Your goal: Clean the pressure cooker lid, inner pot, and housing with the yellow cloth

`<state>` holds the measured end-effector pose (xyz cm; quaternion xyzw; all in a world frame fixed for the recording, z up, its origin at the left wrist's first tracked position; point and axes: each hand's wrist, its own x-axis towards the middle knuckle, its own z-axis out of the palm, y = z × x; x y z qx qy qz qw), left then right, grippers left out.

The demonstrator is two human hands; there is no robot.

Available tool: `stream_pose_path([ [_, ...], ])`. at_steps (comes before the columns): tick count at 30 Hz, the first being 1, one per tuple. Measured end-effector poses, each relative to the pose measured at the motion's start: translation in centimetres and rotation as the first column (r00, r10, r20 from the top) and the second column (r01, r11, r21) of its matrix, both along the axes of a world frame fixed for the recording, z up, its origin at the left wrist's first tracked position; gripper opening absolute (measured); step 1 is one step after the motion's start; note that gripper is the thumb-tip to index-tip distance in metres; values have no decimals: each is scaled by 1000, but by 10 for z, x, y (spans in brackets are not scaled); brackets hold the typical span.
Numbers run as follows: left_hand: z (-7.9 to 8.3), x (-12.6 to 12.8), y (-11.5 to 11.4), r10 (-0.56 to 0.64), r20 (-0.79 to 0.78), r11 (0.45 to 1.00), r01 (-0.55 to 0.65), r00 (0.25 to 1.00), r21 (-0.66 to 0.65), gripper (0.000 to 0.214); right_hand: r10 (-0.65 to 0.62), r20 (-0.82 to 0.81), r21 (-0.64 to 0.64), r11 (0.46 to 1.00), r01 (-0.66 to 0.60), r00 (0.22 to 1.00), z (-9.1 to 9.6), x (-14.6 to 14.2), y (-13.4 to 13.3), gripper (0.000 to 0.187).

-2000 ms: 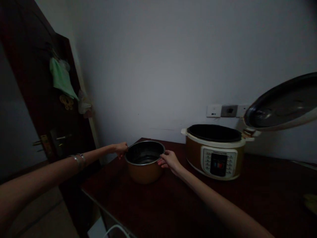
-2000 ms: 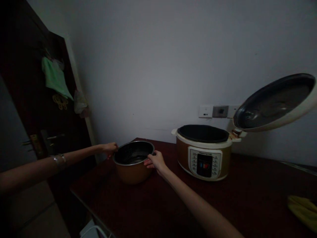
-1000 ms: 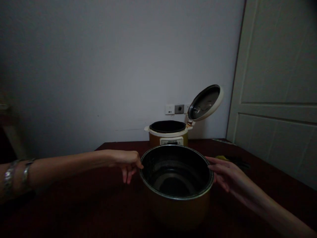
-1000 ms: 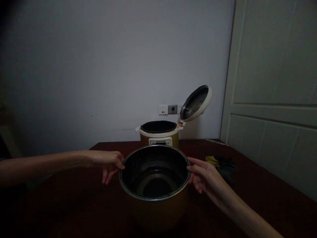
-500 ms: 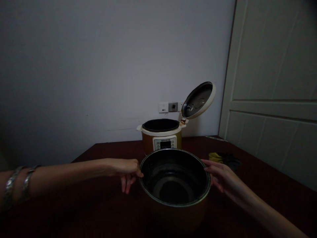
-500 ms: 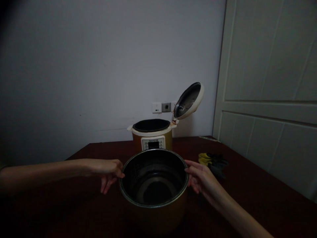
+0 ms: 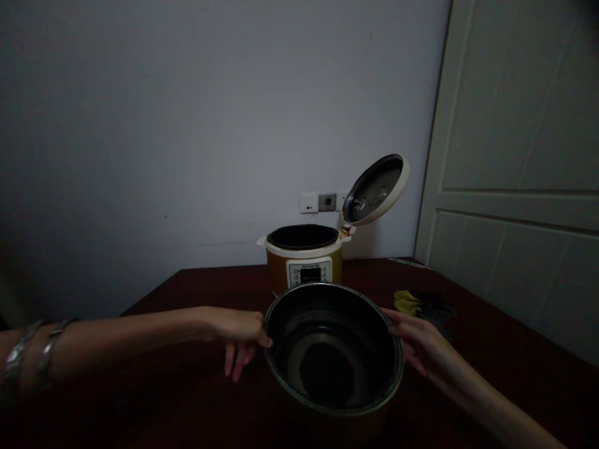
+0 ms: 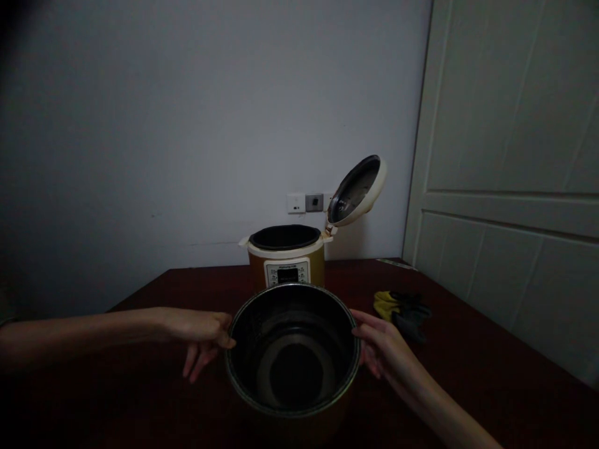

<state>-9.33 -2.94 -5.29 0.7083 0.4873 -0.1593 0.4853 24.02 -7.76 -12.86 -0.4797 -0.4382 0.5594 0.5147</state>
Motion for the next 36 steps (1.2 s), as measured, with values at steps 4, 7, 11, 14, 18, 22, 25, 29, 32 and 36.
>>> stream_pose_path([
  [4,6,3,4,-42,-62,998,38,997,-59,23,14,28,-22,1000,-13,1000,-5,2,2,58],
  [7,14,8,5,-115,-173,992,104,978,-72,31,54,167,-59,997,-45,985,-13,16,15,57],
  [11,29,17,11,-242,-313,969,247,919,-23,41,-157,617,237,972,8,771,-24,61,41,55],
  [14,44,26,25,-293,-401,949,316,868,-10,59,-436,796,453,889,63,420,-32,103,66,40],
  [18,66,44,55,-288,-402,951,308,869,-15,70,-472,866,492,863,-112,167,-45,141,104,41],
  [22,72,61,83,-308,-254,943,331,917,49,72,-373,926,376,924,-73,54,-58,154,132,45],
  [25,62,65,95,-277,-62,949,283,959,138,64,-258,963,262,963,-59,79,-64,153,139,51],
  [29,44,60,102,-216,235,937,133,948,324,55,-150,987,151,988,-30,54,-66,148,141,61],
  [32,35,53,104,-212,405,914,34,889,404,54,-114,993,114,993,0,16,-69,149,143,57],
  [36,30,45,103,-185,554,876,-119,811,467,50,-117,993,117,992,41,16,-77,154,148,40],
])
